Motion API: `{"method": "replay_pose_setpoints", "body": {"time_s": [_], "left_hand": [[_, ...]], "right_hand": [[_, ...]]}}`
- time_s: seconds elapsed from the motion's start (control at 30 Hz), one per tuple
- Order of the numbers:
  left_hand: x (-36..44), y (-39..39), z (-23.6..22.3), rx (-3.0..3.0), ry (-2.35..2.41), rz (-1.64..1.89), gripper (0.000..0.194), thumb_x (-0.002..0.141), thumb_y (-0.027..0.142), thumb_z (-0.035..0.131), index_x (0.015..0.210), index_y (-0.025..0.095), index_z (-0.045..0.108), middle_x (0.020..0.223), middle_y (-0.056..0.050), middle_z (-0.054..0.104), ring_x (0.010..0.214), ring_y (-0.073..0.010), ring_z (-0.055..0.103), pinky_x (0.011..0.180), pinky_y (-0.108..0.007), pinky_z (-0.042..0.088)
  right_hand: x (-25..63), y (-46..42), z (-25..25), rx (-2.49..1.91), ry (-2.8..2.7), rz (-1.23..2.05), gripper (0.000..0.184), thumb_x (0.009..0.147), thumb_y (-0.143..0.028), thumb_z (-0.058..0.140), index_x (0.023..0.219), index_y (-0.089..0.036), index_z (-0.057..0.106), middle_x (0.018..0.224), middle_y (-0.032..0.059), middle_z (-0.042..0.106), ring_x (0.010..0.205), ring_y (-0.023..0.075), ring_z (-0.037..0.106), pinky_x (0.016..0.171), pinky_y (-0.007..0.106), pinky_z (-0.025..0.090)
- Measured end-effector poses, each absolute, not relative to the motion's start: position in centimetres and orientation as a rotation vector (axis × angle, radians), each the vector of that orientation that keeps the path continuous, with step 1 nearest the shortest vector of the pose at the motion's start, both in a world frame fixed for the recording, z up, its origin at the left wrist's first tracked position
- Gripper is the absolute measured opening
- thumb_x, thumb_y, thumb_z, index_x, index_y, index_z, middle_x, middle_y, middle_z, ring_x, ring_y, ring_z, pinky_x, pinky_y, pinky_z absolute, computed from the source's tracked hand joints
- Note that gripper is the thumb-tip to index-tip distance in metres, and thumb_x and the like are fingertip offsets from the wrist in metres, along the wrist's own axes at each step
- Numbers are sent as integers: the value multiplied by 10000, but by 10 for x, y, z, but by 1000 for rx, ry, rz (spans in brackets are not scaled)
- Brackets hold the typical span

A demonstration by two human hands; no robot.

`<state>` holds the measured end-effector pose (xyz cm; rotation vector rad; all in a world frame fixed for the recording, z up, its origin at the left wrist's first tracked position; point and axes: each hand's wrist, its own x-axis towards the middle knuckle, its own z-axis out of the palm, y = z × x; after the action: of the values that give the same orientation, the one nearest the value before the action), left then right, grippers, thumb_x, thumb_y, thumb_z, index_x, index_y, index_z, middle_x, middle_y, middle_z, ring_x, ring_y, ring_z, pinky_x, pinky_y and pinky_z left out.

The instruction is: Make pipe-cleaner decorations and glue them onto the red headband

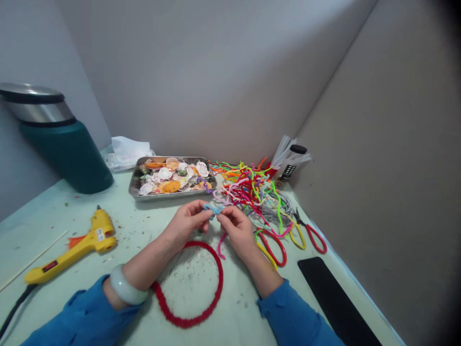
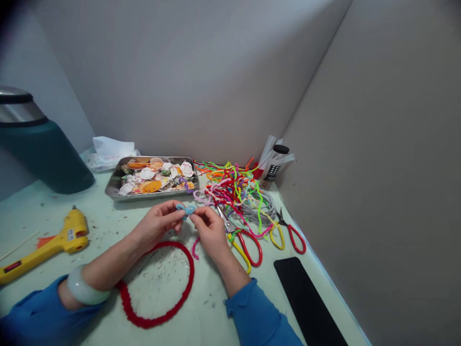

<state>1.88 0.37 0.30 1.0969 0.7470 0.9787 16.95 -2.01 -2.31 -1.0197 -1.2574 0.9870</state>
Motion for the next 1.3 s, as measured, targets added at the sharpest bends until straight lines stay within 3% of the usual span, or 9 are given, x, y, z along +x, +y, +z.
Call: {"method": "replay_pose_setpoints", "body": {"time_s": [0.3, 0.6, 0.83, 1.17, 1.3], "left_hand": [[19, 3, 4, 937, 608, 886, 136, 728, 218, 687, 797, 148, 592, 627, 41, 536, 446, -48, 463, 475, -201, 425], [13, 3, 9, 1057, 535, 726, 150, 740, 247, 674, 831, 146, 611, 566, 50, 487, 440, -53, 402, 494, -235, 455], [11, 5, 10, 1369, 640, 781, 150, 723, 246, 683, 801, 153, 595, 561, 48, 544, 458, -70, 486, 484, -195, 394], [22, 1, 5, 973, 643, 901, 185, 704, 262, 713, 734, 139, 577, 553, 53, 530, 425, -54, 458, 488, -220, 467], [24, 3, 3, 906, 682, 942, 205, 695, 261, 720, 700, 134, 559, 498, 55, 521, 416, -55, 460, 482, -205, 457]], "right_hand": [[172, -21, -21, -987, -1244, 1046, 126, 796, -321, 581, 786, -197, 595, 650, -32, 513, 561, 100, 446, 541, 228, 361], [172, -23, -19, -922, -1253, 1064, 93, 813, -287, 578, 807, -198, 604, 666, -33, 523, 570, 96, 448, 539, 221, 361], [173, -23, -19, -920, -1283, 1021, 78, 813, -260, 565, 791, -193, 598, 658, -34, 520, 571, 93, 448, 543, 217, 367], [175, -20, -20, -1021, -1281, 1029, 106, 756, -266, 592, 699, -185, 554, 563, -60, 463, 489, 83, 399, 482, 214, 323], [169, -25, -20, -1043, -1422, 896, 111, 785, -240, 580, 694, -178, 570, 626, -29, 535, 561, 100, 462, 546, 228, 370]]}}
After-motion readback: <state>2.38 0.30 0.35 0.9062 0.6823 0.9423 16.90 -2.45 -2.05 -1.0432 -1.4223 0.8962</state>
